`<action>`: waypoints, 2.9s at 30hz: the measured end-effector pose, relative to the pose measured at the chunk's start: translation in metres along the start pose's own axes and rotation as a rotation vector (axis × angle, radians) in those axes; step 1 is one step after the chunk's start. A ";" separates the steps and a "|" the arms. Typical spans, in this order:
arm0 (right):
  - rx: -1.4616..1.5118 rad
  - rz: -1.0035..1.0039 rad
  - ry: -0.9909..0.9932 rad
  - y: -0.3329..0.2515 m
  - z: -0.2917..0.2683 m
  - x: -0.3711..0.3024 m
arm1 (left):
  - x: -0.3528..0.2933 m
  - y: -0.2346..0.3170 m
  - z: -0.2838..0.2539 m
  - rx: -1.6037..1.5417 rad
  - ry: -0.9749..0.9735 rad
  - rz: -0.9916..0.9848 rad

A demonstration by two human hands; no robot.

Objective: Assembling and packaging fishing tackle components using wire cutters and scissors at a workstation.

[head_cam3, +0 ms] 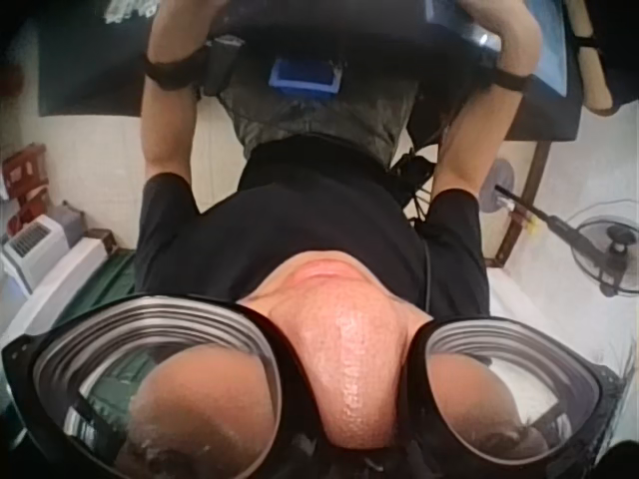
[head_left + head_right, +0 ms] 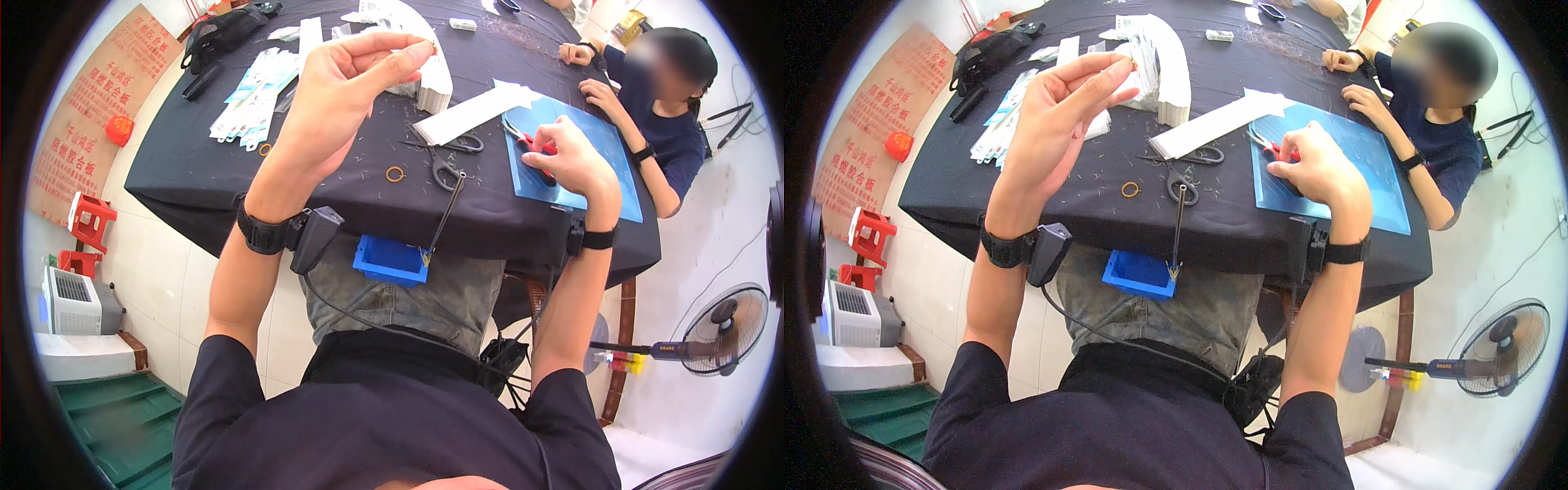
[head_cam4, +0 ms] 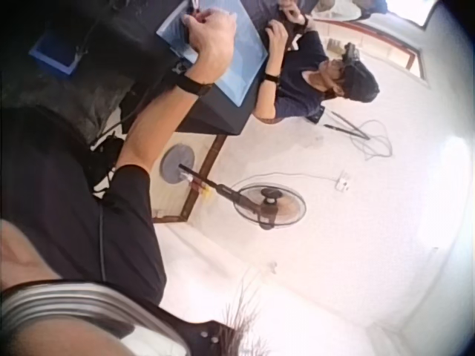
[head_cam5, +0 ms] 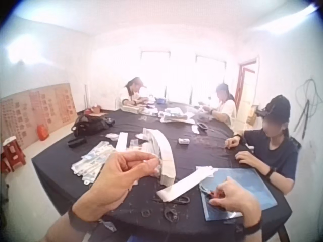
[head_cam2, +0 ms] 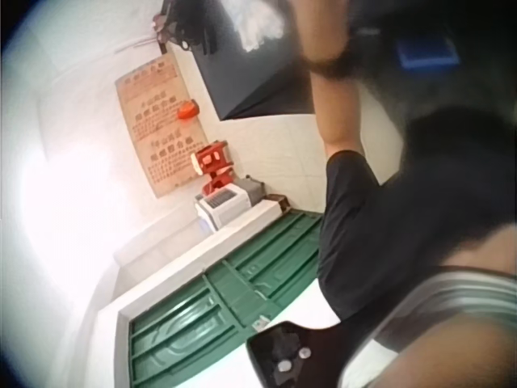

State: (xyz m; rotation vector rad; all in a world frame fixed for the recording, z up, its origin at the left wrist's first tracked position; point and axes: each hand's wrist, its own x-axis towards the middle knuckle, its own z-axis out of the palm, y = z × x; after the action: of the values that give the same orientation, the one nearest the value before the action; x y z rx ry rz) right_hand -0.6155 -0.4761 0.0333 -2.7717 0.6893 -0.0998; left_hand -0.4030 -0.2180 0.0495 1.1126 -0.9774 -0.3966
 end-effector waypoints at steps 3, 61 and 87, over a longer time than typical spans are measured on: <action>-0.056 0.023 -0.006 -0.001 -0.003 -0.004 | -0.004 0.004 -0.005 -0.060 -0.082 -0.036; 0.902 -0.597 0.726 -0.141 -0.001 -0.038 | -0.042 0.057 0.037 0.347 0.004 0.126; 1.125 -0.648 0.785 -0.143 0.002 -0.029 | -0.035 0.049 0.028 0.117 -0.063 0.067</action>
State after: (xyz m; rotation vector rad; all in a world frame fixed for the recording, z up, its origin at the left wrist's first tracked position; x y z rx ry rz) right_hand -0.5770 -0.3407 0.0726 -1.6529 -0.1841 -1.2834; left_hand -0.4537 -0.1880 0.0801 1.1753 -1.1023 -0.3251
